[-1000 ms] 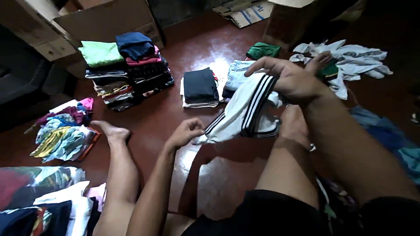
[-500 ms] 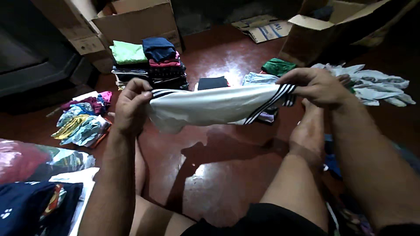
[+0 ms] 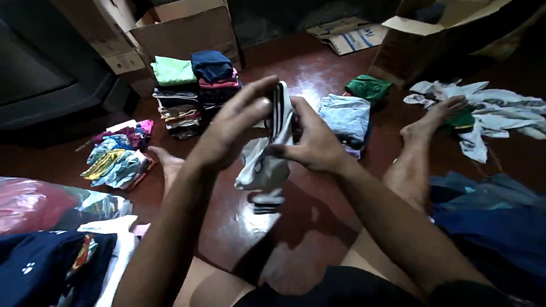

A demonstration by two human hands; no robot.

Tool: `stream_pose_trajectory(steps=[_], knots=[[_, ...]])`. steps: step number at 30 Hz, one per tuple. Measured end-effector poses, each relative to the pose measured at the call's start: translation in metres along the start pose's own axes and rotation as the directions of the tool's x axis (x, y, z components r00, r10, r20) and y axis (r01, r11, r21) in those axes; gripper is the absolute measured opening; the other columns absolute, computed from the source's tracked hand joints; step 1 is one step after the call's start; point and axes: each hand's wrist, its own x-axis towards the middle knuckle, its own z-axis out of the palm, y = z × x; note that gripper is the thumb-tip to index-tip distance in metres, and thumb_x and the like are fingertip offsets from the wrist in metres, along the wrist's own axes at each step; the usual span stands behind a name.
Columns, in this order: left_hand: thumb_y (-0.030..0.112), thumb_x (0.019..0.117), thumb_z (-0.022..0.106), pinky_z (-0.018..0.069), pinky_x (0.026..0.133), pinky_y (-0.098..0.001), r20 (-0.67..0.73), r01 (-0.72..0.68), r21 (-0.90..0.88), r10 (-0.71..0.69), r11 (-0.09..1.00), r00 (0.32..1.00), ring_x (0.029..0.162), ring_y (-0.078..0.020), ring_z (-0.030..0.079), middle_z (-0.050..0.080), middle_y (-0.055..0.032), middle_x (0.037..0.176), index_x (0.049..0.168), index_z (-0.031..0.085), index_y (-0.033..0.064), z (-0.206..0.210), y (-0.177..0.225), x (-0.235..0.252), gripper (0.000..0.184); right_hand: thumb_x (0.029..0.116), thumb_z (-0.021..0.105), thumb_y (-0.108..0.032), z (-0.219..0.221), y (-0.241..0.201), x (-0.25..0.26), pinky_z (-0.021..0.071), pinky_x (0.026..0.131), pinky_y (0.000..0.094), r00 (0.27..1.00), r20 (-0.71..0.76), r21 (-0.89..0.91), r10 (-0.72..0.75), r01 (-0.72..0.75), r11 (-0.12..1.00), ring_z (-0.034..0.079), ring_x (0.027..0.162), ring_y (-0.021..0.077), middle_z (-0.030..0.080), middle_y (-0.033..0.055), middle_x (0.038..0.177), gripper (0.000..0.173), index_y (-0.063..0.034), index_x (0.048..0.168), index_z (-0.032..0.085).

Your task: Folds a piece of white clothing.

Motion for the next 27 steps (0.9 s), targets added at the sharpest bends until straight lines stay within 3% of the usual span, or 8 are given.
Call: stream_pose_trajectory(steps=[4,8,11,13,15,18,23,27], knots=[[0.026,0.1013,0.057,0.0518,0.107,-0.0376,-0.051,-0.149,0.285,0.171,0.947,0.984,0.13,-0.0185,0.057,0.052,-0.0126,0.149,0.156,0.037,0.0024,0.003,-0.022,-0.009,0.062,0.0904,0.069,-0.006,-0.009,0.011,0.027,0.0615,0.073,0.0297,0.998,-0.056,0.013,-0.017,0.018,1.0,0.07,0.079,0.0082,0.073,0.0027,0.093,0.026,-0.0051,0.117,0.066],[0.033,0.0853,0.081,0.0482,0.112,-0.0408,-0.296,-0.056,0.489,0.226,0.871,0.928,0.14,-0.02,0.048,0.039,-0.0111,0.16,0.162,0.022,0.0138,0.029,-0.103,-0.049,0.099,0.0923,0.064,0.001,-0.016,0.003,0.03,0.0601,0.072,0.0231,0.995,-0.09,0.099,-0.045,0.054,0.994,0.069,0.077,0.0049,0.073,0.0011,0.091,0.017,-0.0033,0.108,0.069],[0.025,0.0776,0.085,0.0514,0.106,-0.0475,-0.428,0.036,0.609,0.29,0.792,0.856,0.127,-0.0294,0.058,0.057,-0.0193,0.138,0.139,0.051,0.0021,0.055,-0.185,-0.071,0.074,0.0904,0.067,0.001,-0.016,-0.001,0.033,0.0586,0.067,0.0212,0.984,-0.166,0.082,-0.067,0.081,0.993,0.067,0.071,0.0033,0.072,-0.0013,0.085,0.016,-0.0047,0.106,0.067],[0.012,0.0837,0.077,0.0571,0.095,-0.0427,-0.507,0.251,0.479,0.032,0.841,0.861,0.106,-0.023,0.069,0.071,-0.0157,0.115,0.121,0.066,-0.0011,0.055,-0.196,-0.079,0.041,0.0907,0.069,-0.001,-0.023,-0.006,0.033,0.0561,0.062,0.0185,0.979,-0.189,0.051,-0.07,0.081,0.995,0.064,0.067,0.0006,0.069,-0.0045,0.081,0.015,-0.007,0.103,0.065],[0.006,0.0882,0.07,0.0598,0.091,-0.0359,-0.454,0.302,0.19,-0.189,0.934,0.87,0.098,-0.0142,0.072,0.074,-0.0104,0.107,0.122,0.066,-0.002,0.038,-0.195,-0.08,0.035,0.0909,0.071,-0.006,-0.038,-0.01,0.036,0.0558,0.064,0.0167,0.975,-0.192,-0.032,-0.109,0.105,0.994,0.064,0.068,-0.0017,0.068,-0.0068,0.081,0.012,-0.0091,0.1,0.064],[0.006,0.0905,0.061,0.0602,0.081,-0.0326,-0.409,0.168,-0.077,-0.185,0.983,0.893,0.089,-0.009,0.069,0.072,-0.0021,0.1,0.119,0.062,0.0055,-0.001,-0.182,-0.083,0.029,0.0913,0.074,-0.024,-0.067,0.001,0.044,0.0504,0.064,0.0203,0.97,-0.154,-0.374,-0.186,0.117,0.92,0.058,0.067,-0.0019,0.065,-0.0073,0.079,0.015,-0.0119,0.096,0.066],[0.012,0.0941,0.056,0.0564,0.076,-0.0198,-0.335,0.023,0.191,0.043,0.981,0.941,0.084,0.0035,0.064,0.067,0.0115,0.095,0.115,0.058,0.0116,-0.077,-0.098,-0.064,0.021,0.0794,0.085,-0.033,-0.125,0.02,0.055,0.0491,0.066,0.046,0.97,0.224,-0.595,0.093,0.061,0.801,0.057,0.069,0.0178,0.062,0.0051,0.077,0.038,-0.0067,0.101,0.069],[0.021,0.0888,0.067,0.0584,0.083,-0.0225,-0.144,0.091,0.374,-0.039,0.923,0.989,0.091,-0.0014,0.067,0.069,0.0043,0.105,0.122,0.062,0.0077,-0.116,-0.042,-0.051,0.036,0.0868,0.078,-0.015,-0.141,0.03,0.054,0.0531,0.061,0.0295,0.945,0.306,-0.438,0.119,0.029,0.898,0.06,0.062,0.0063,0.065,-0.0003,0.071,0.013,-0.0057,0.09,0.07]])
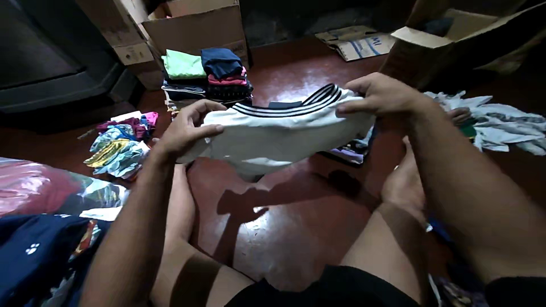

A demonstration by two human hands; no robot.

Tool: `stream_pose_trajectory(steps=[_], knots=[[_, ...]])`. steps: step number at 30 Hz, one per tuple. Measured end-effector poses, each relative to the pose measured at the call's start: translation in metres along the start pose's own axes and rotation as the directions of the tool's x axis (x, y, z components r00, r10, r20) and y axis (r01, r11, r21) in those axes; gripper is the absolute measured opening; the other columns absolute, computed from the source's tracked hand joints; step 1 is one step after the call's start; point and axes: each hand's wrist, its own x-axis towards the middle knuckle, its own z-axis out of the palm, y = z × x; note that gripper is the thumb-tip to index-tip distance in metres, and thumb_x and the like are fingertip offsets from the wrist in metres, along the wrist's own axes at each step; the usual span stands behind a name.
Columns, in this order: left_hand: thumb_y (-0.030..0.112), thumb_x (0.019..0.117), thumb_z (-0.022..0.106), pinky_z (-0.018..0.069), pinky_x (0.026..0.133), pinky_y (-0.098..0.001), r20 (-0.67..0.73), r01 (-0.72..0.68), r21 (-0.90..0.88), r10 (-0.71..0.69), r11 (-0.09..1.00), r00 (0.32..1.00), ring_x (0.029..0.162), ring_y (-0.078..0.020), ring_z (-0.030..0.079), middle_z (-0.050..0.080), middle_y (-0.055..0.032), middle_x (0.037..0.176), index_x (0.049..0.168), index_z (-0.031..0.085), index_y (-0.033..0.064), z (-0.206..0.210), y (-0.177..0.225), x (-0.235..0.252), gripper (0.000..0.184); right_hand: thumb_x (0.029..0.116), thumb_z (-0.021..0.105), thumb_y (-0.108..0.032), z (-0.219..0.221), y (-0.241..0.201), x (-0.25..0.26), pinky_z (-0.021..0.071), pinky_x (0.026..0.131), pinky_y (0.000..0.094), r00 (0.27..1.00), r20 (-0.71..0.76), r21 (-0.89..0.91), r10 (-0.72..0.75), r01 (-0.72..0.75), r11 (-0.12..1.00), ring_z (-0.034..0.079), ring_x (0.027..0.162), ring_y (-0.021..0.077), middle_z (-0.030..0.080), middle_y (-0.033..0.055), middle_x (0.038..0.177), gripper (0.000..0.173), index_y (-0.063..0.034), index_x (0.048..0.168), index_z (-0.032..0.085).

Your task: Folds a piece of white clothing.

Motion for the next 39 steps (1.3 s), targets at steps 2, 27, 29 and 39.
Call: stream_pose_trajectory(steps=[2,27,29,39], knots=[[0.021,0.0997,0.056,0.055,0.076,-0.0224,-0.004,0.068,0.135,-0.068,0.989,0.998,0.081,0.0001,0.063,0.067,0.005,0.092,0.111,0.066,0.0077,-0.007,0.014,0.006,0.02,0.091,0.07,-0.011,0.006,0.005,-0.003,0.0579,0.066,0.0217,0.997,-0.08,0.214,0.007,0.011,0.977,0.065,0.067,-0.0003,0.069,-0.0065,0.076,0.005,-0.0091,0.095,0.069],[0.012,0.1021,0.055,0.0558,0.083,-0.0318,-0.162,-0.28,0.567,0.438,0.775,0.884,0.088,-0.0137,0.066,0.07,-0.0146,0.1,0.113,0.069,-0.0025,0.046,-0.001,-0.056,0.023,0.1007,0.064,-0.018,0.072,0.033,-0.045,0.0553,0.087,0.0215,0.847,-0.493,0.217,-0.197,0.339,0.915,0.064,0.093,-0.0026,0.068,-0.0124,0.099,0.008,-0.0138,0.101,0.07],[0.016,0.0972,0.059,0.0559,0.074,-0.0451,0.026,-0.293,0.577,0.342,0.762,0.939,0.08,-0.0237,0.067,0.07,-0.0097,0.088,0.109,0.075,0.0103,0.082,-0.033,-0.11,0.021,0.0958,0.067,-0.02,0.095,0.059,-0.085,0.0575,0.088,0.0259,0.946,-0.268,0.235,-0.184,0.249,0.939,0.067,0.096,0.0029,0.071,-0.008,0.1,0.009,-0.0148,0.095,0.074],[0.031,0.1066,0.053,0.0454,0.109,-0.0547,0.466,0.283,0.472,-0.509,0.835,0.724,0.12,-0.0338,0.063,0.069,-0.0183,0.122,0.128,0.069,0.0048,0.157,-0.127,-0.168,0.037,0.1029,0.062,-0.021,0.225,0.108,-0.143,0.053,0.098,0.0517,0.842,0.431,0.049,0.326,-0.383,0.923,0.07,0.102,0.0256,0.074,0.0131,0.108,0.023,-0.0045,0.113,0.075]])
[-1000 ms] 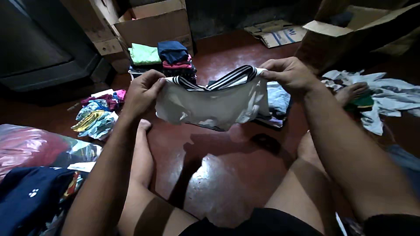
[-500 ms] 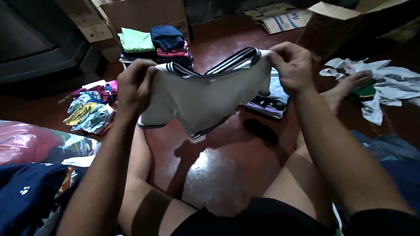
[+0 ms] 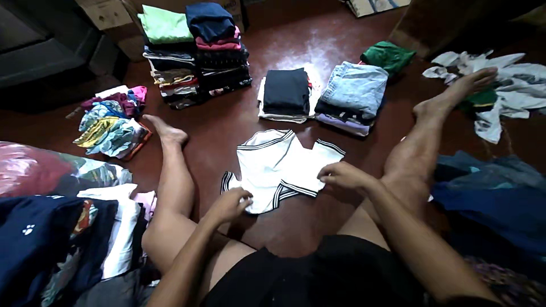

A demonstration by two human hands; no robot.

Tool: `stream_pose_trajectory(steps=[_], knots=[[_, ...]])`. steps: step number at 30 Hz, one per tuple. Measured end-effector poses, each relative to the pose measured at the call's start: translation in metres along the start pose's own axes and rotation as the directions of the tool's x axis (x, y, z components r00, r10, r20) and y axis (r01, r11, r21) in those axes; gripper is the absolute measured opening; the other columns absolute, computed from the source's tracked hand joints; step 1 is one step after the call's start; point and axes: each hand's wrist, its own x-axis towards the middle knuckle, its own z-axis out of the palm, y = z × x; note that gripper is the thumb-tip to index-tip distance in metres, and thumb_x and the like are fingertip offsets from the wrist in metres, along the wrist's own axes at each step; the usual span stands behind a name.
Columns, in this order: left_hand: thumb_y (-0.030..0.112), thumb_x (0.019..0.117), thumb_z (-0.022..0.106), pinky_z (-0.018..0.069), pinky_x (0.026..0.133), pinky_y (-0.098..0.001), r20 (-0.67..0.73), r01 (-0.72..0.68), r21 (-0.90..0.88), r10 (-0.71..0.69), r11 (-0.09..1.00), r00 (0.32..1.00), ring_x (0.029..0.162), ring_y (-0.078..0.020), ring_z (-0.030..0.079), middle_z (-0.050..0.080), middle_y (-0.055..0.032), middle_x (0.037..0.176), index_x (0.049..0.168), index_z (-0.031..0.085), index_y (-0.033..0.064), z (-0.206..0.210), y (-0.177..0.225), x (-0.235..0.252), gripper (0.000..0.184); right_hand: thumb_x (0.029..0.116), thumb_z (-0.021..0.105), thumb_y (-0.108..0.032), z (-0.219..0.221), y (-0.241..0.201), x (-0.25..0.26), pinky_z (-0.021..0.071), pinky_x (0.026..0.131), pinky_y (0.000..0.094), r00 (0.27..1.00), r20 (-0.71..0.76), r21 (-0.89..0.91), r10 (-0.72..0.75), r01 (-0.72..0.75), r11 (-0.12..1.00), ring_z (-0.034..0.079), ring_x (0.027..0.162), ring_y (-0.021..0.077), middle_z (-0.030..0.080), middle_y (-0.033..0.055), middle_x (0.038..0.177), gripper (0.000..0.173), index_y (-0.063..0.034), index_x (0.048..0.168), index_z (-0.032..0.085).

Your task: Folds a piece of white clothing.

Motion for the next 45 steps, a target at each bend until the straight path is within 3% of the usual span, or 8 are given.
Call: stream_pose_trajectory(steps=[4,9,13,18,25,31,40,45], knots=[[0.032,0.1079,0.048,0.043,0.113,-0.0534,-0.213,0.127,-0.049,-0.134,0.991,0.968,0.13,-0.0322,0.058,0.065,-0.0166,0.133,0.135,0.064,0.0066,-0.015,-0.016,0.067,0.041,0.1006,0.066,-0.021,0.017,0.007,0.068,0.0537,0.098,0.0547,0.976,-0.206,0.048,0.077,-0.069,0.997,0.07,0.104,0.0294,0.073,0.0154,0.111,0.023,-0.005,0.115,0.073],[0.037,0.1034,0.054,0.0447,0.107,-0.0606,-0.164,0.246,0.108,-0.227,0.963,0.96,0.133,-0.038,0.052,0.058,-0.0156,0.142,0.134,0.065,0.0149,0.03,-0.046,0.104,0.039,0.0892,0.073,-0.032,0.056,0.017,0.083,0.0501,0.094,0.0644,0.982,-0.075,-0.318,0.173,-0.188,0.929,0.053,0.128,0.0411,0.058,0.0153,0.138,0.036,-0.0136,0.12,0.072],[0.038,0.1067,0.044,0.0483,0.101,-0.0634,-0.092,0.408,0.037,-0.404,0.912,0.91,0.12,-0.037,0.065,0.07,-0.0188,0.123,0.122,0.07,0.0072,0.032,-0.034,0.084,0.043,0.0966,0.068,-0.039,0.042,-0.003,0.05,0.0492,0.089,0.0703,0.938,0.234,-0.353,0.255,-0.163,0.921,0.067,0.107,0.0415,0.071,0.0197,0.11,0.033,-0.0088,0.108,0.076],[0.019,0.0974,0.057,0.0454,0.107,-0.056,-0.415,0.412,-0.024,-0.384,0.911,0.825,0.132,-0.0387,0.052,0.054,-0.0163,0.146,0.139,0.062,0.0169,0.037,-0.04,0.088,0.042,0.0986,0.063,-0.022,0.041,0.0,0.07,0.0541,0.09,0.0616,0.964,-0.194,-0.183,0.183,-0.219,0.958,0.067,0.108,0.0346,0.07,0.0137,0.115,0.024,-0.014,0.119,0.071],[0.023,0.0943,0.062,0.0482,0.104,-0.0595,-0.29,0.446,-0.016,-0.43,0.895,0.855,0.135,-0.0435,0.049,0.044,-0.0217,0.152,0.143,0.059,0.0231,0.013,-0.063,0.096,0.049,0.0845,0.077,-0.019,0.053,0.015,0.102,0.0543,0.089,0.0609,0.976,-0.134,-0.286,0.17,-0.202,0.937,0.058,0.122,0.038,0.06,0.0151,0.132,0.025,-0.0151,0.109,0.074],[0.019,0.0936,0.067,0.0504,0.1,-0.0624,-0.066,0.181,0.121,-0.174,0.976,0.983,0.122,-0.0391,0.061,0.058,-0.0209,0.135,0.131,0.065,0.0135,-0.02,-0.088,0.091,0.038,0.0867,0.081,-0.026,0.013,0.019,0.074,0.0542,0.082,0.0574,0.989,-0.028,-0.187,0.144,-0.147,0.971,0.068,0.088,0.031,0.07,0.0141,0.091,0.025,-0.0037,0.093,0.072],[0.007,0.0916,0.074,0.0594,0.076,-0.0401,-0.425,-0.107,-0.223,0.003,0.969,0.905,0.078,-0.0177,0.068,0.07,-0.0103,0.089,0.099,0.068,0.0002,-0.075,-0.03,0.025,0.012,0.0814,0.085,-0.009,-0.047,-0.019,0.026,0.0556,0.069,0.0471,0.936,-0.335,-0.001,-0.108,0.114,0.993,0.067,0.072,0.0208,0.071,0.0079,0.08,0.016,-0.0055,0.076,0.07],[0.005,0.0907,0.074,0.0575,0.081,-0.0392,-0.539,-0.181,-0.186,0.054,0.966,0.84,0.085,-0.0172,0.067,0.07,-0.0117,0.103,0.128,0.063,0.0044,-0.131,-0.006,0.017,0.039,0.0868,0.079,-0.007,-0.092,-0.056,0.032,0.0583,0.083,0.0502,0.898,-0.388,-0.058,-0.206,0.199,0.978,0.07,0.085,0.0232,0.073,0.0107,0.098,0.036,-0.0075,0.122,0.07]])
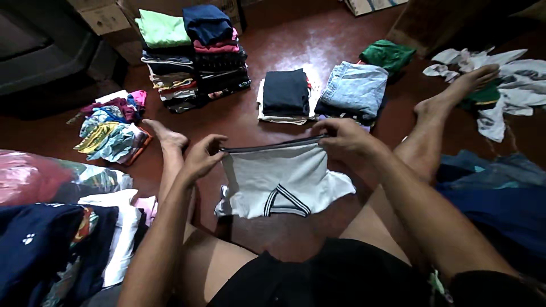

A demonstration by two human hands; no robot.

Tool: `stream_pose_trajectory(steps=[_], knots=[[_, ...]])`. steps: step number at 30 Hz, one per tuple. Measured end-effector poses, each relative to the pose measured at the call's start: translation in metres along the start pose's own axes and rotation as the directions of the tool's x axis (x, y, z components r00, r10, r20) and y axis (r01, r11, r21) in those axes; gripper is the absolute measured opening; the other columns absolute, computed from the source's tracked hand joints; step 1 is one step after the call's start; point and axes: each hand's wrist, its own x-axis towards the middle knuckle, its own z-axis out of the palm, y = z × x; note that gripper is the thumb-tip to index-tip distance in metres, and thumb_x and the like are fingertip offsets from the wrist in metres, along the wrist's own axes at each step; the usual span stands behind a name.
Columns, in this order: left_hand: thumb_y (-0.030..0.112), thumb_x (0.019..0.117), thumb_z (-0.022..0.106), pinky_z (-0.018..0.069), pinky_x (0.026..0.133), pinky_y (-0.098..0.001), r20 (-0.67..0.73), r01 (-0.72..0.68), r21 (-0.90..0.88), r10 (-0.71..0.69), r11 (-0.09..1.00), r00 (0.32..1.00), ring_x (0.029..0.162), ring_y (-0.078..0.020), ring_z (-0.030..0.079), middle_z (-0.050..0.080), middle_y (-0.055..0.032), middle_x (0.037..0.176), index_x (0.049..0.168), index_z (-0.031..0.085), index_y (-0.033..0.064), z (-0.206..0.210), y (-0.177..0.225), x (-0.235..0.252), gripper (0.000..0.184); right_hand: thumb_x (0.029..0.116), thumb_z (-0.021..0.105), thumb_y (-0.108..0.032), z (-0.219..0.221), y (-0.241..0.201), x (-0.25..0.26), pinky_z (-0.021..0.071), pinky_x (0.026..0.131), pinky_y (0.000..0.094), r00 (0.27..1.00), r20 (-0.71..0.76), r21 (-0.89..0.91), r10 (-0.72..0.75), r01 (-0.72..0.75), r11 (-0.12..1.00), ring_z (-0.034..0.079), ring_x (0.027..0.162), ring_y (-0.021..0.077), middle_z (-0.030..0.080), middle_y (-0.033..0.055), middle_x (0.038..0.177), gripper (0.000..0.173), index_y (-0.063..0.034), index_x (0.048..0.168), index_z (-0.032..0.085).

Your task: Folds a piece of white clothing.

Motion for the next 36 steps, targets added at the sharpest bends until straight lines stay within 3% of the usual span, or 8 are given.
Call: stream_pose_trajectory(steps=[3,7,10,14,19,22,29,36], knots=[[0.009,0.0938,0.071,0.0569,0.082,-0.0373,-0.068,-0.077,0.169,0.089,0.983,0.994,0.087,-0.0146,0.065,0.069,-0.0084,0.104,0.112,0.073,0.0056,-0.035,0.032,0.016,0.019,0.095,0.07,-0.011,-0.031,-0.022,0.014,0.0559,0.095,0.051,0.984,-0.098,-0.168,-0.152,0.134,0.977,0.071,0.099,0.0249,0.074,0.0127,0.107,0.022,-0.0071,0.117,0.075],[0.01,0.0946,0.069,0.0558,0.085,-0.0343,-0.123,-0.185,0.245,0.22,0.952,0.968,0.092,-0.0127,0.064,0.066,-0.0079,0.107,0.109,0.071,0.0056,-0.074,0.07,0.02,0.015,0.0967,0.066,-0.013,-0.061,-0.053,0.02,0.0562,0.086,0.0428,0.942,-0.223,-0.216,-0.252,0.205,0.955,0.068,0.09,0.0199,0.07,0.0121,0.1,0.016,-0.0041,0.106,0.075],[0.008,0.0967,0.061,0.0556,0.096,-0.0299,-0.152,-0.264,0.183,0.293,0.947,0.944,0.106,-0.0085,0.066,0.068,-0.0056,0.116,0.117,0.065,0.0049,-0.085,0.087,0.01,0.02,0.0978,0.062,-0.018,-0.069,-0.063,0.014,0.0579,0.088,0.0341,0.917,-0.279,-0.148,-0.284,0.251,0.957,0.068,0.094,0.0134,0.069,0.0098,0.106,0.019,-0.004,0.109,0.071],[0.009,0.0967,0.058,0.053,0.092,-0.0207,-0.185,-0.366,0.167,0.394,0.916,0.9,0.099,0.0004,0.062,0.066,0.0006,0.108,0.115,0.061,0.0046,-0.082,0.101,-0.012,0.019,0.0975,0.059,-0.015,-0.072,-0.071,-0.002,0.0574,0.092,0.0271,0.876,-0.326,-0.004,-0.356,0.376,0.927,0.068,0.098,0.0054,0.071,0.0037,0.107,0.02,-0.0032,0.111,0.068],[0.014,0.0968,0.062,0.0572,0.09,-0.0222,-0.201,-0.481,-0.008,0.469,0.877,0.86,0.097,-0.0015,0.068,0.072,0.0081,0.106,0.112,0.067,0.0125,-0.089,0.107,-0.029,0.016,0.093,0.067,-0.01,-0.079,-0.081,-0.015,0.0582,0.081,0.0179,0.826,-0.414,0.224,-0.382,0.5,0.837,0.067,0.088,-0.0029,0.072,-0.0137,0.098,0.013,-0.018,0.103,0.07],[0.014,0.0977,0.063,0.0572,0.082,-0.0174,-0.21,-0.464,-0.108,0.436,0.879,0.875,0.09,0.0025,0.067,0.072,0.0139,0.101,0.11,0.068,0.0183,-0.086,0.104,-0.023,0.014,0.0923,0.069,-0.007,-0.076,-0.079,-0.01,0.0584,0.073,0.0165,0.855,-0.394,0.323,-0.338,0.473,0.82,0.067,0.079,-0.0033,0.072,-0.014,0.093,0.015,-0.0187,0.101,0.07],[0.004,0.0956,0.062,0.0563,0.078,-0.0207,-0.277,-0.178,-0.27,0.101,0.946,0.956,0.081,-0.0004,0.065,0.069,0.0067,0.09,0.104,0.067,0.0079,-0.065,0.068,0.012,0.011,0.0921,0.068,-0.007,-0.044,-0.057,0.016,0.0509,0.056,0.0188,0.946,-0.318,0.409,-0.064,0.198,0.891,0.058,0.059,-0.0001,0.067,-0.0063,0.075,0.007,-0.0087,0.099,0.069],[0.009,0.1004,0.059,0.0546,0.066,-0.0185,-0.399,-0.259,0.006,0.24,0.966,0.885,0.071,0.0007,0.061,0.068,0.0024,0.095,0.112,0.066,0.0038,-0.069,0.083,0.002,0.015,0.0915,0.073,-0.008,-0.046,-0.066,0.012,0.0586,0.084,0.0226,0.826,-0.509,0.157,-0.242,0.365,0.918,0.068,0.088,0.0021,0.072,-0.001,0.1,0.011,-0.0043,0.102,0.073]])
